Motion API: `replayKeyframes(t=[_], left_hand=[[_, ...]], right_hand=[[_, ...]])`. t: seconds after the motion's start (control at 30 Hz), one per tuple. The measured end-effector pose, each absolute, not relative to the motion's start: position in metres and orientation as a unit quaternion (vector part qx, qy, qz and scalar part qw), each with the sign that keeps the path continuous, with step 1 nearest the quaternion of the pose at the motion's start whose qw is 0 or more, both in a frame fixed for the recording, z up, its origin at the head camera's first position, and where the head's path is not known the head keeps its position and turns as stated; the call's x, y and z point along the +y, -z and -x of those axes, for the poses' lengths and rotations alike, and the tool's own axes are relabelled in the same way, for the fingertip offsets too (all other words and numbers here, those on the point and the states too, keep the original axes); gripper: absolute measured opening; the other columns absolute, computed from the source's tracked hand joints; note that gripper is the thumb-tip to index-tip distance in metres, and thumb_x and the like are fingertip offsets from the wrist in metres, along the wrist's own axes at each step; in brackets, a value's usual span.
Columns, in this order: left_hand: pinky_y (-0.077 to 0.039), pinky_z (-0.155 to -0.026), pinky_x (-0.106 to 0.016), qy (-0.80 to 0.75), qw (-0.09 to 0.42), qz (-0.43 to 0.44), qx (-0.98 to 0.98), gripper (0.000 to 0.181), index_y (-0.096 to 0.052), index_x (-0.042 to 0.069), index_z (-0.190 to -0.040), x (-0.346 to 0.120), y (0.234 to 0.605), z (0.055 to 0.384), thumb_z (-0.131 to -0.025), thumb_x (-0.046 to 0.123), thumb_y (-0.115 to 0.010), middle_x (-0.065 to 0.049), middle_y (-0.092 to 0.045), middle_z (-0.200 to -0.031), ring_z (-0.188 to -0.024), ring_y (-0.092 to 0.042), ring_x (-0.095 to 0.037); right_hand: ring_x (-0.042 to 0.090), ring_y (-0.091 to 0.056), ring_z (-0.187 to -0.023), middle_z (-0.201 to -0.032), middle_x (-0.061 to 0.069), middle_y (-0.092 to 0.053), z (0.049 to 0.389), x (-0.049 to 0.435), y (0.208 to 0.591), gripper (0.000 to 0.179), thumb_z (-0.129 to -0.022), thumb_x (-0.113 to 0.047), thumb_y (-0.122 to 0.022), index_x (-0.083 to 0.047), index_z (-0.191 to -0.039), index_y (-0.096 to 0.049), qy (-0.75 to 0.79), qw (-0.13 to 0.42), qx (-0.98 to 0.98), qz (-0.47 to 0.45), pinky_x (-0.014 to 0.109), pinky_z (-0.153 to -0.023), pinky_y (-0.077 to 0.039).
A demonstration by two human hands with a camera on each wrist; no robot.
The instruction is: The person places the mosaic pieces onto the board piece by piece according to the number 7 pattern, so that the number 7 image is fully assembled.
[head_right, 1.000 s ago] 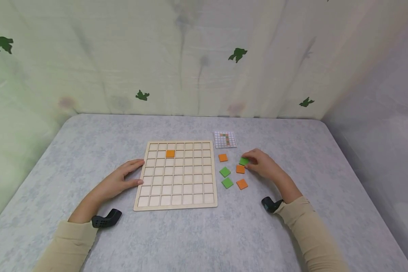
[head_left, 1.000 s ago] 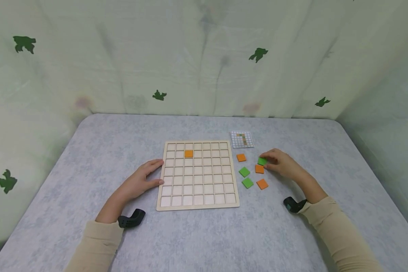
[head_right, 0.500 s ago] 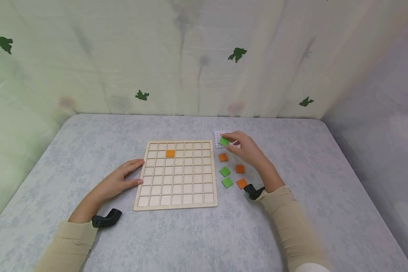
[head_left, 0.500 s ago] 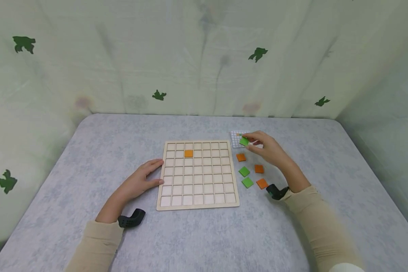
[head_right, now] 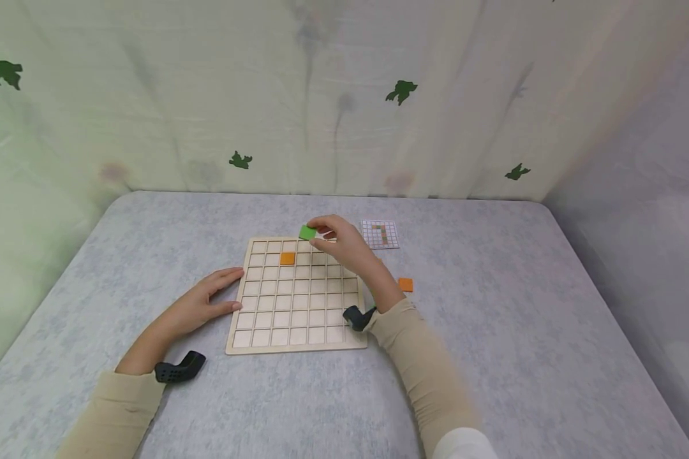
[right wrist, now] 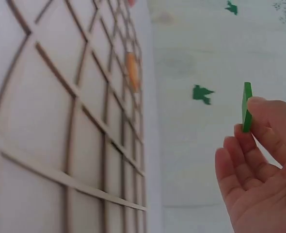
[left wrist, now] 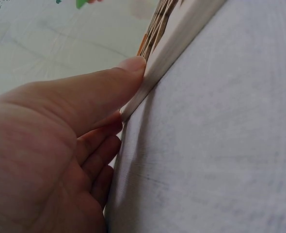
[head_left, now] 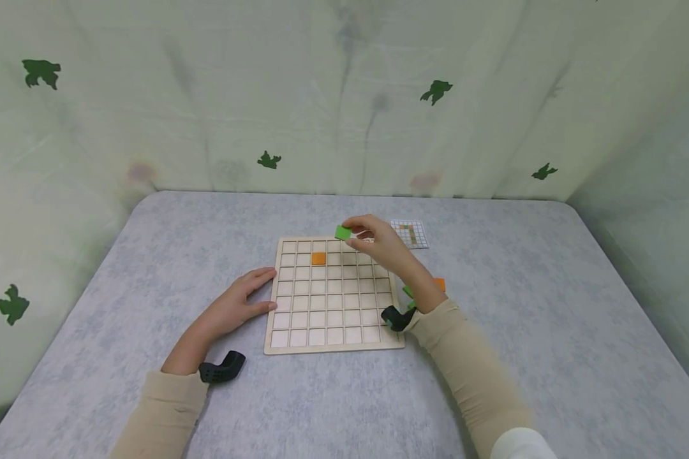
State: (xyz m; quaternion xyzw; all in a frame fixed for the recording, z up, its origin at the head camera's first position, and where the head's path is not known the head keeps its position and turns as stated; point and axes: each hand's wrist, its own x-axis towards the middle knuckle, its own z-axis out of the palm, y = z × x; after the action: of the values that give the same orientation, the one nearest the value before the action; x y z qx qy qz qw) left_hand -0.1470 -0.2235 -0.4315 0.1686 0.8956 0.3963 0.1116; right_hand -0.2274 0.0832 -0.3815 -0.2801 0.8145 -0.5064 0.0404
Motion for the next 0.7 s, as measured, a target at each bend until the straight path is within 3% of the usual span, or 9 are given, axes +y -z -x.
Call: replayKeyframes(t=[0.37,0.7], left_hand=[[-0.017,-0.101,-0.052,-0.395,0.11,-0.172,0.896,0.073,-0.029,0.003,-0.141,-0.224,0.432,0.147,-0.083,0.032,-0.064,-0.015,-0.023,-0.144,-0.132,-0.015,-0.035],[-0.017,-0.101,-0.053,-0.397,0.111,-0.172,0.895,0.073,-0.029,0.004,-0.141,-0.224,0.432,0.146,-0.084,0.033,-0.064,-0.015,-0.022,-0.144,-0.132,-0.014,-0.035]], right_hand=[[0.017,-0.05,-0.095,-0.11,0.004,-0.053,0.237,0.07,0.421,0.031,-0.087,-0.011,-0.06,-0.007,-0.118,-0.059,0.469,0.112,0.841,0.245,0.028,-0.08,-0.043],[0.015,-0.047,-0.091,-0.107,0.002,-0.049,0.235,0.064,0.423,0.029,-0.089,-0.012,-0.058,-0.011,-0.118,-0.06,0.415,0.125,0.862,0.262,0.029,-0.077,-0.043]])
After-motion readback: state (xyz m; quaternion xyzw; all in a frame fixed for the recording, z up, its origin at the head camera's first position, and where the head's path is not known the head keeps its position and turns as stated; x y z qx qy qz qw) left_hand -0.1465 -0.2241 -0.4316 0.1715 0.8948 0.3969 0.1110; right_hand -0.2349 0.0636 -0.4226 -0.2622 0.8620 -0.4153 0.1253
